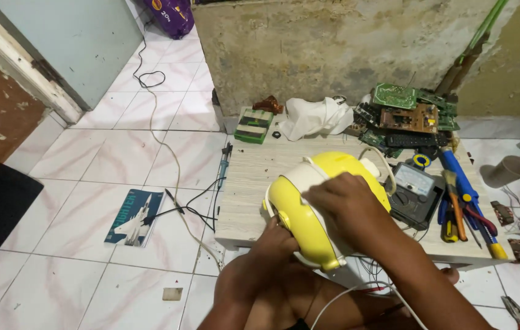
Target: Cleaning the exterior of a rice cooker with a cloth and then opening the lid to inspect the interior
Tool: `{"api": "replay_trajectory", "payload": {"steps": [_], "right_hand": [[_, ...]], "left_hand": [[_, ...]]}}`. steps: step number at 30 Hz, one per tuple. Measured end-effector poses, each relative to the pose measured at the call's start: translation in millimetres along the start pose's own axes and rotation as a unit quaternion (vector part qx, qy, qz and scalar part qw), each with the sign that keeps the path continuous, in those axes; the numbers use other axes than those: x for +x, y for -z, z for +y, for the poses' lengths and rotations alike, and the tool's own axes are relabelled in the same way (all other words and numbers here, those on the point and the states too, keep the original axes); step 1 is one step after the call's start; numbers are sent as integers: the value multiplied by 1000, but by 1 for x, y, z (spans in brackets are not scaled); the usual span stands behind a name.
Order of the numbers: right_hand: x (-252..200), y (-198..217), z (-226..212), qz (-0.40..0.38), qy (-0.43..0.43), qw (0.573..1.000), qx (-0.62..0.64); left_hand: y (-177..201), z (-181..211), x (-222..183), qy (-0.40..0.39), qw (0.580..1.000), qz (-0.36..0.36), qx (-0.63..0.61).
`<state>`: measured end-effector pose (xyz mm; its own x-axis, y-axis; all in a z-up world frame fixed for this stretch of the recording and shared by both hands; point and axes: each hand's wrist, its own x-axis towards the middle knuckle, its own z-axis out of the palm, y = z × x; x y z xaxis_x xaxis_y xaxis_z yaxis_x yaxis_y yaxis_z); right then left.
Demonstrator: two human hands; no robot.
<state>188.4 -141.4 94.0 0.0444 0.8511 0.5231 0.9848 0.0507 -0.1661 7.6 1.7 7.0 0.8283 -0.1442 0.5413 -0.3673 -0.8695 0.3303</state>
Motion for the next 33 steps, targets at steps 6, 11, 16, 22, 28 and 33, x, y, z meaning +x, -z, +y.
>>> {"api": "replay_trajectory", "payload": {"steps": [6, 11, 16, 22, 28, 33], "right_hand": [[-55, -3, -30, 104, 52, 992, 41], [-74, -15, -36, 144, 35, 986, 73], [-92, -23, -32, 153, -65, 969, 183], [-98, -4, -4, 292, -447, 495, 685], [-112, 6, 13, 291, -388, 447, 752], [-147, -14, 47, 328, -413, 533, 661]], "left_hand": [[35, 15, 11, 20, 987, 79, -141], [-12, -18, -23, 134, 983, 88, -92], [-23, -28, -33, 87, 990, 106, -38], [5, 2, -15, 69, 980, 160, -92], [-6, -11, -31, 181, 960, 213, -12], [-6, -18, -35, 292, 931, 219, -28]]}}
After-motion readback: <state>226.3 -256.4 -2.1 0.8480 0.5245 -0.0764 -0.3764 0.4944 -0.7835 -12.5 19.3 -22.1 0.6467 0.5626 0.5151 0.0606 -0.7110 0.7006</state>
